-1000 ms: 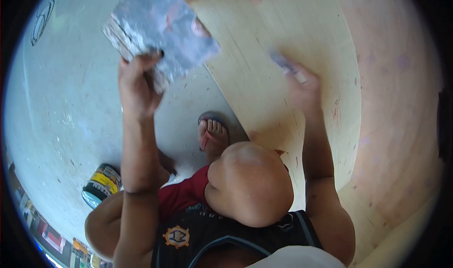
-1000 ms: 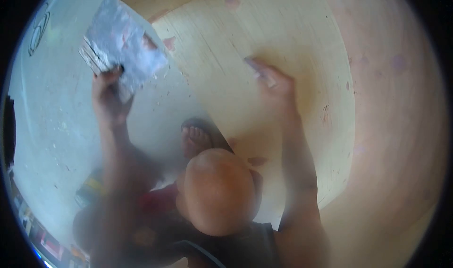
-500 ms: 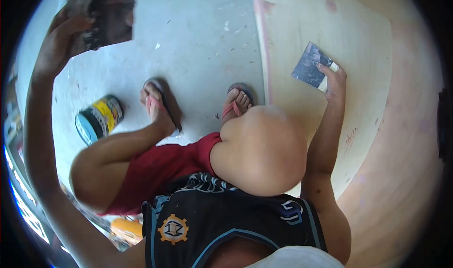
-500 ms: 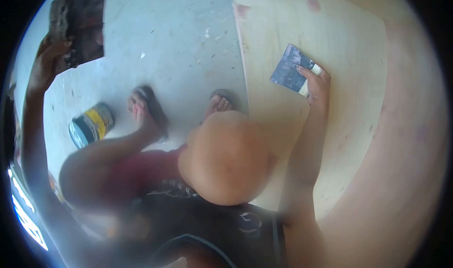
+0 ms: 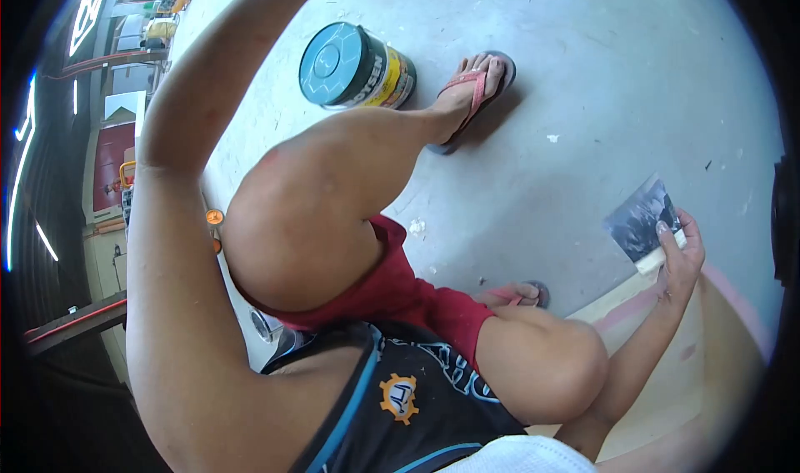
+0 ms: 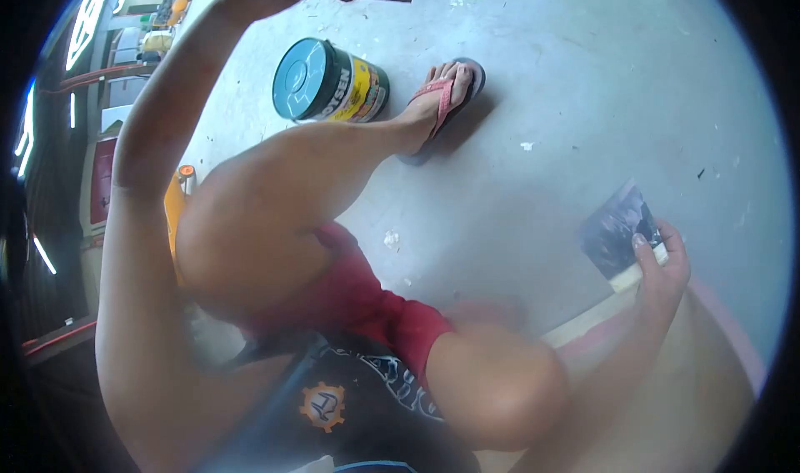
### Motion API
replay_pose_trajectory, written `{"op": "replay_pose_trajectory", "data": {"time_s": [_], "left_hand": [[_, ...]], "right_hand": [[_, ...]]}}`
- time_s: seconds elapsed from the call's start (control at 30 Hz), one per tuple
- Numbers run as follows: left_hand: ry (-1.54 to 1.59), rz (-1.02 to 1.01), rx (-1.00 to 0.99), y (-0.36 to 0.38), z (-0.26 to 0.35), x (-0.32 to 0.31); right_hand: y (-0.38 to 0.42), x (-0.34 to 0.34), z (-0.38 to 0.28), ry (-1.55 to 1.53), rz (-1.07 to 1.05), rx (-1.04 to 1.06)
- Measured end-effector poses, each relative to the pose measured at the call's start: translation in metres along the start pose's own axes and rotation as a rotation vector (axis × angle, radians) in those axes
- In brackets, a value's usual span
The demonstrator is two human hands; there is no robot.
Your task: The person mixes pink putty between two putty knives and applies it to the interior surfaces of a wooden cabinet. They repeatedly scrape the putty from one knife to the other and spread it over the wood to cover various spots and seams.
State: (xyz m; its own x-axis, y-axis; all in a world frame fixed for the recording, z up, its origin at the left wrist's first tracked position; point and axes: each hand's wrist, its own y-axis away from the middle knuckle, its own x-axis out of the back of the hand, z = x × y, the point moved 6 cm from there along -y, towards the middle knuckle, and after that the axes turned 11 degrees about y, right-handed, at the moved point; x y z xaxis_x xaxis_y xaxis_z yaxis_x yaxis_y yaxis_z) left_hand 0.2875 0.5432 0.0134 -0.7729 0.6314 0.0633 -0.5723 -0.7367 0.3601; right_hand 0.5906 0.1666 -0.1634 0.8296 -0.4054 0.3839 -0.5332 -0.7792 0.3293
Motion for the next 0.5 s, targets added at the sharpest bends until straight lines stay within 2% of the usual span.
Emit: {"op": "replay_pose_trajectory", "data": {"time_s": [0.03, 0.07, 0.1, 0.13, 0.2, 0.27, 0.33, 0.4, 0.5], "left_hand": [[-0.070, -0.006, -0.027, 0.003, -0.015, 0.011], [-0.142, -0.026, -0.047, -0.012, -0.016, 0.017], [-0.033, -0.106, 0.103, -0.061, -0.021, 0.032], [0.024, -0.093, 0.032, -0.074, -0.017, 0.026], [0.231, -0.174, 0.073, -0.086, -0.004, -0.005], [0.387, -0.271, 0.118, -0.106, 0.007, -0.025], [0.504, -0.305, 0.207, -0.129, 0.021, -0.047], [0.511, -0.370, 0.272, -0.168, 0.022, -0.083], [0.544, -0.466, 0.337, -0.209, 0.047, -0.141]], "right_hand": [[0.002, -0.002, -0.005, -0.142, -0.077, 0.066], [-0.006, -0.003, -0.020, -0.144, -0.044, 0.066], [-0.044, -0.010, -0.047, -0.142, -0.112, -0.030], [-0.060, -0.016, -0.069, -0.137, -0.156, -0.098], [-0.086, -0.019, -0.091, -0.110, -0.171, -0.056], [-0.104, -0.029, -0.115, -0.277, -0.182, -0.118], [-0.114, -0.036, -0.152, -0.686, -0.151, -0.231], [-0.141, -0.035, -0.151, -0.782, -0.111, -0.253], [-0.145, -0.008, -0.158, -0.742, 0.039, -0.229]]}}
